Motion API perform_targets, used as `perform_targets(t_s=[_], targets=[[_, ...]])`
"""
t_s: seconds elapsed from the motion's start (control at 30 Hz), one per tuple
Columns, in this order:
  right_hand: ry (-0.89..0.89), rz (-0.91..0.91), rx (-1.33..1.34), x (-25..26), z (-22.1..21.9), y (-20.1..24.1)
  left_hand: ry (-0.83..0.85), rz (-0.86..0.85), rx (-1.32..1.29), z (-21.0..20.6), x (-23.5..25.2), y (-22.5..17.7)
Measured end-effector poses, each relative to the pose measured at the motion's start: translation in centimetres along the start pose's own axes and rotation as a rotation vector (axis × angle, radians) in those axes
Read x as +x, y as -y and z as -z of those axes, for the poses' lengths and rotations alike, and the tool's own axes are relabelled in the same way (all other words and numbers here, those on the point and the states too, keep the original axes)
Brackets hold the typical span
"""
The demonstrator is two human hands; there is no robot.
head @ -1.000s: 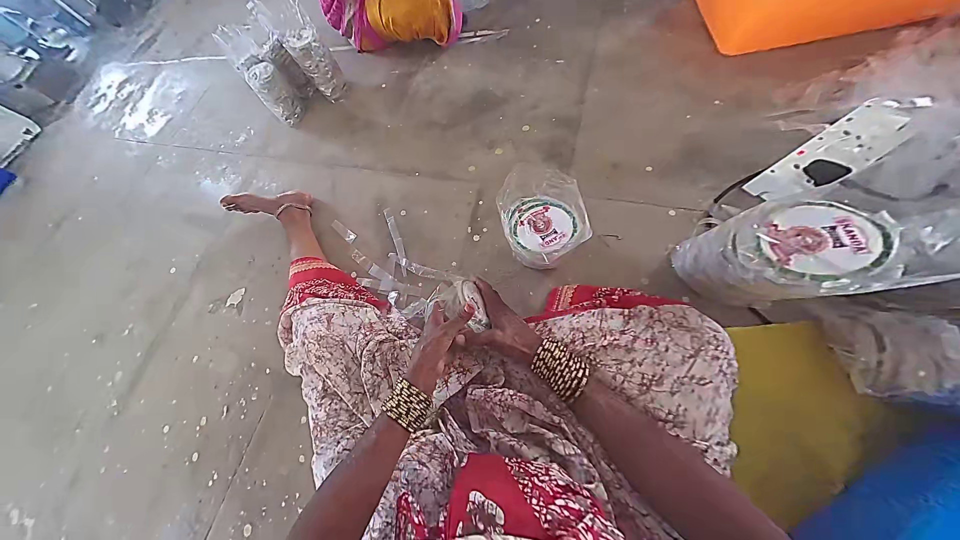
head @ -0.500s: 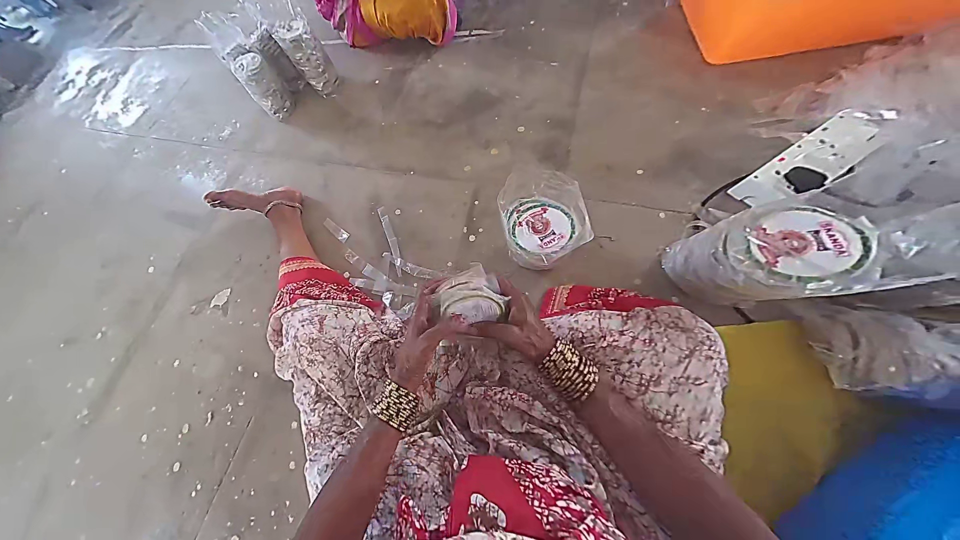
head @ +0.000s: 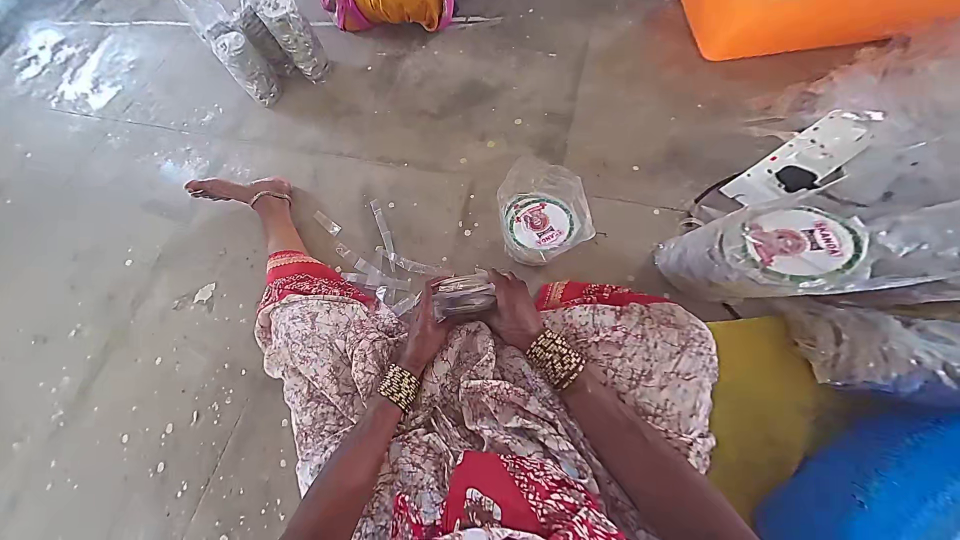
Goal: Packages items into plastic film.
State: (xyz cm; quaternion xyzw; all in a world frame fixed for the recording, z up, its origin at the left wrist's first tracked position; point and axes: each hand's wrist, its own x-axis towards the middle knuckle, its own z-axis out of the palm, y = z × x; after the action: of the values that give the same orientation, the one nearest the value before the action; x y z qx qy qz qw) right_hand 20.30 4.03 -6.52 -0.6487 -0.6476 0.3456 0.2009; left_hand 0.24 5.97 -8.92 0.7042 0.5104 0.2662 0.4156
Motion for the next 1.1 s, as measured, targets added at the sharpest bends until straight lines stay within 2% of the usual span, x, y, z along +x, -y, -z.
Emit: perform_targets(t_s=[0.03,0.1,0.2,0.27,0.37,0.43,0.5,0.6,0.67,0.77,0.83,0.9,1.03,1.1], targets=[[0.090,-0.068,-0.031,0.4,0.1,0.1,0.076,0.104,0.056,-0.1,0.3,0.4],[0.103,-0.083,-0.067,1.0,0.2,0.0,0.138,0.218,0.088,-0.3,1.3,0.8],[0.055,-0.033,0.027,0.8,0.0,-0.6,0.089,0.196,-0.008,0.2,1.1,0.5],[-0.002,-0.008,0.233,0.6,-0.2,-1.0,0.042,0.205,-0.281,0.8,0.3,0.0],[0.065,-0.019,0.756,-0.4,-0.1,-0.3,-0.015,0.372,-0.674,1.2,-1.5,-3.4],[0.083,-0.033,0.962,-1.2,0.1,0.7,-0.065,0.469,-0.713,1.1,-2.3,-5.6],[0.049,-0.056,1.008,-2.1,0.5,1.7,-0.088,0.485,-0.701,0.9,-2.6,-7.3],[-0.048,-0.039,1.026,-3.5,2.5,3.6,-0.072,0.401,-0.730,1.2,-3.2,-9.2],[-0.125,0.016,1.038,-4.6,5.2,5.3,-0.034,0.222,-0.823,1.7,-3.2,-10.0],[-0.268,0.168,1.067,-5.4,9.9,7.1,-0.002,-0.086,-0.944,2.4,-0.8,-12.0],[-0.399,0.274,1.070,-5.1,12.9,7.5,-0.061,-0.159,-0.851,2.3,1.6,-13.4],[-0.559,0.337,1.038,-4.2,15.2,8.1,-0.103,-0.113,-0.653,2.0,3.9,-14.8],[-0.736,0.358,0.928,-2.1,17.5,9.2,0.014,-0.200,-0.034,0.9,8.6,-16.3],[-0.729,0.283,0.720,-1.2,17.7,8.7,0.060,-0.144,0.084,0.7,9.7,-17.0]])
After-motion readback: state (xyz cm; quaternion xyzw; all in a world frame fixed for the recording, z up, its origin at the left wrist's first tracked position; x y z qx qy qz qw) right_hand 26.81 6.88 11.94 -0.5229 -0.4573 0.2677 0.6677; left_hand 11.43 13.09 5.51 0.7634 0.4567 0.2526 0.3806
